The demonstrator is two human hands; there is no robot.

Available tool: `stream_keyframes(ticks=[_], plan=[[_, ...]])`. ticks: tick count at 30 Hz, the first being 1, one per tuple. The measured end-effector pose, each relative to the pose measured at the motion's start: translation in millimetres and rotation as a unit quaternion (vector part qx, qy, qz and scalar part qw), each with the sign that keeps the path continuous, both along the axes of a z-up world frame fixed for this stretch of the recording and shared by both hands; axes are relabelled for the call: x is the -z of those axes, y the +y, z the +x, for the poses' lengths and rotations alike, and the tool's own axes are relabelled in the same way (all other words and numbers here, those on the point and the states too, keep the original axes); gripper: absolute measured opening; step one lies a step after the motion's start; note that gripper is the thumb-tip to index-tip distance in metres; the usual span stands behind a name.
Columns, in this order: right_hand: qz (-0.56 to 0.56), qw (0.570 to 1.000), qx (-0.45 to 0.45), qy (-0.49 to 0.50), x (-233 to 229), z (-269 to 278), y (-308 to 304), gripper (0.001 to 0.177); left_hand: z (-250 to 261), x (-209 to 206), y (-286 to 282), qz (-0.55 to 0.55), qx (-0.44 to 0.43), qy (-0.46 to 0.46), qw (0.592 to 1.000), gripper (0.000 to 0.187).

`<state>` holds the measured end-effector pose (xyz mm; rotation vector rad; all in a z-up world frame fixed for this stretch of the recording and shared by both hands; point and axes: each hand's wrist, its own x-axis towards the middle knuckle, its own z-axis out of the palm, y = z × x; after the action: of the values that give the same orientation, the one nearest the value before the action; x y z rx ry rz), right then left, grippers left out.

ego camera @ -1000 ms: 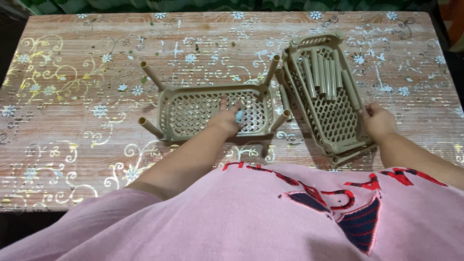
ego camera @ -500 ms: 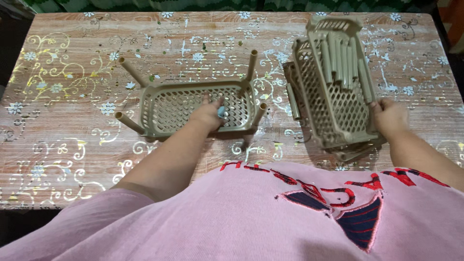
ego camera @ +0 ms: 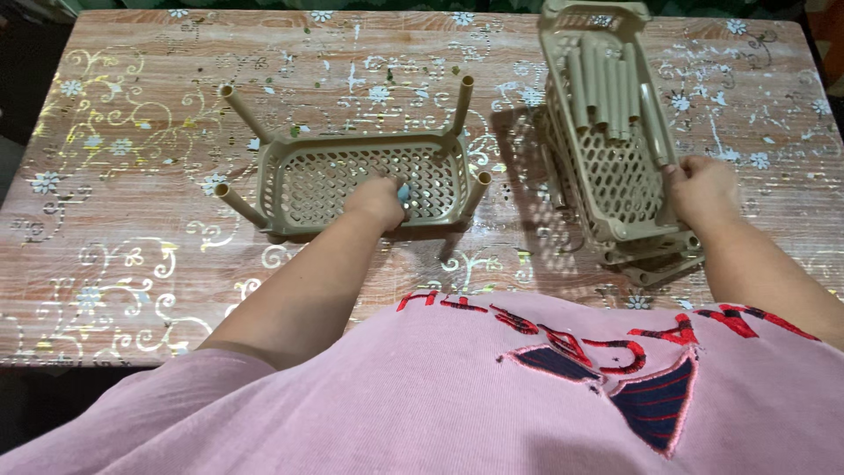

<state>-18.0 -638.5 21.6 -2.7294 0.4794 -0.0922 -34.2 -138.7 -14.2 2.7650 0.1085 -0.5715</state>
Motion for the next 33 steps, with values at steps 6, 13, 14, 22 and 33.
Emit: stream_keyframes(ticks=[6, 13, 14, 22, 33], plan=[[-0.058, 0.995, -0.080, -0.028, -1.7, 15.1, 47.9, 0.034, -7.9, 1.1, 23.7, 0.003, -0.020, 0.017, 1.000, 0.067], [0.051, 0.992, 0.018, 0.111, 2.0, 21.5, 110.8, 0.034, -14.4, 7.5, 60.7, 0.021, -0.035, 0.012, 0.999, 0.064], [0.044, 0.993, 0.004, 0.110, 2.1, 19.0, 117.8, 0.033, -13.4, 7.1, 64.4, 0.029, -0.042, 0.003, 0.999, 0.060], [0.019, 0.983, -0.024, 0.182, 41.2, 3.5, 158.7, 0.030, -12.3, -37.0, 60.9, -0.004, -0.105, 0.004, 0.994, 0.045], [-0.063, 0.977, -0.115, 0.168, 48.8, -11.5, 168.9, 0.036, 23.8, -74.3, 11.0, -0.247, -0.080, -0.148, 0.954, 0.034]])
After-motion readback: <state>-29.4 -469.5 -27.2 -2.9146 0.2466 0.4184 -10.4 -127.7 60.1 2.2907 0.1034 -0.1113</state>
